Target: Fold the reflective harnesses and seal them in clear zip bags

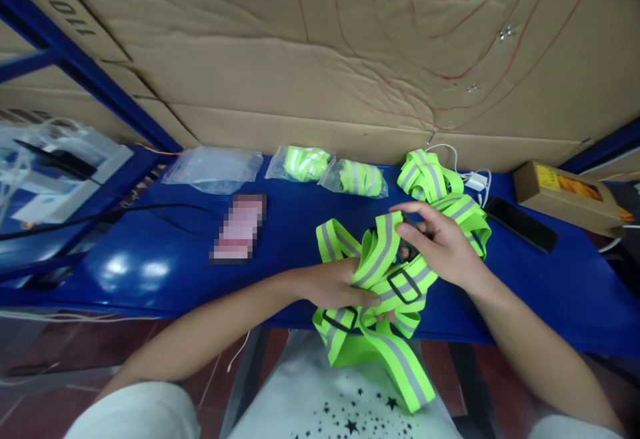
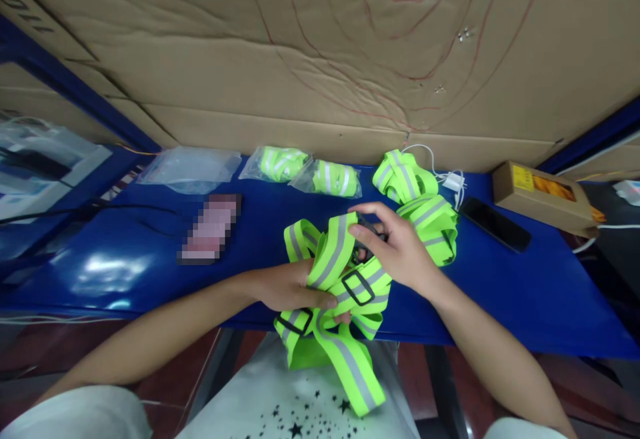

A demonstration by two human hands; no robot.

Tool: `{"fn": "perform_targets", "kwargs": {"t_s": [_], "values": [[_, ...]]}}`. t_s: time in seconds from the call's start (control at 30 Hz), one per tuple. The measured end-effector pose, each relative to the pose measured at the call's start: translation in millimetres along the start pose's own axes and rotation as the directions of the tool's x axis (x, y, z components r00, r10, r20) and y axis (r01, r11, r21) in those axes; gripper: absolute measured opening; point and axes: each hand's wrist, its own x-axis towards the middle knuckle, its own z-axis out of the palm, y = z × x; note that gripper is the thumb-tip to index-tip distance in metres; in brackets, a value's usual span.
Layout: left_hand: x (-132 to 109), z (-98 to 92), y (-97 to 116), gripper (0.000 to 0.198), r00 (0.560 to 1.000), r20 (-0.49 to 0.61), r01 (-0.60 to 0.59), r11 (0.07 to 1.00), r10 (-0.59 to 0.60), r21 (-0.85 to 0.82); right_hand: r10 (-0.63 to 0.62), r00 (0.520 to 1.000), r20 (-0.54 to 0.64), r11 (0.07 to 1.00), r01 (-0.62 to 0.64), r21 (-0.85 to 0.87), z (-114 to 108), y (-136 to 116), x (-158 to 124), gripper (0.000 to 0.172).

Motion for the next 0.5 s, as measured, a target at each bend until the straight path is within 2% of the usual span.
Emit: {"fn": "perform_targets", "kwargs": {"t_s": [0.07, 0.13, 0.2, 0.27, 0.3, 0.33, 0.37, 0.4, 0.43, 0.47, 0.5], "values": [[-1, 0.6, 0, 0.043, 1.000, 0.012, -0.009, 1.000, 0.008, 0.020, 0.132, 0.985, 0.109, 0.973, -0.150, 0.173, 3, 2, 5, 0.033], [-2, 1.4, -2, 0.042, 1.000, 0.008, 0.001, 1.000, -0.002, 0.013, 0.191, 0.966, 0.176, 0.937, -0.233, 0.262, 6, 6, 9, 0.032], [-2, 1.8, -4, 0.042, 1.000, -0.003, 0.017, 1.000, -0.017, -0.013, 0.203, 0.960, 0.193, 0.919, -0.254, 0.302, 9, 9, 12, 0.032], [-2, 0.9, -4, 0.041, 0.999, -0.034, 0.023, 0.998, -0.025, -0.057, 0.147, 0.984, 0.099, 0.945, -0.170, 0.281, 8, 12, 12, 0.031], [-2, -0.2, -2, 0.041, 0.998, -0.047, 0.030, 0.997, -0.034, -0.075, 0.076, 0.997, -0.010, 0.971, -0.072, 0.228, 7, 13, 11, 0.030], [-3, -1.7, 0, 0.041, 0.997, -0.057, 0.045, 0.995, -0.050, -0.087, -0.033, 0.990, -0.136, 0.990, 0.050, 0.130, 5, 13, 9, 0.028], [-4, -3.5, 3, 0.042, 0.995, -0.068, 0.062, 0.994, -0.068, -0.092, -0.173, 0.953, -0.250, 0.984, 0.177, -0.008, 2, 12, 6, 0.026], [-4, -5.4, 7, 0.047, 0.993, -0.090, 0.067, 0.994, -0.075, -0.090, -0.325, 0.888, -0.326, 0.944, 0.285, -0.165, -1, 9, 2, 0.026], [-5, -7.3, 12, 0.056, 0.989, -0.136, 0.051, 0.995, -0.062, -0.081, -0.468, 0.812, -0.350, 0.875, 0.369, -0.314, -4, 6, -2, 0.028], [-6, -8.8, 16, 0.070, 0.978, -0.207, 0.007, 0.998, -0.022, -0.069, -0.582, 0.746, -0.322, 0.792, 0.432, -0.431, -7, 1, -7, 0.030], [-7, -10.0, 20, 0.086, 0.956, -0.290, -0.064, 0.997, 0.047, -0.049, -0.662, 0.704, -0.256, 0.711, 0.484, -0.509, -10, -5, -11, 0.031]]}}
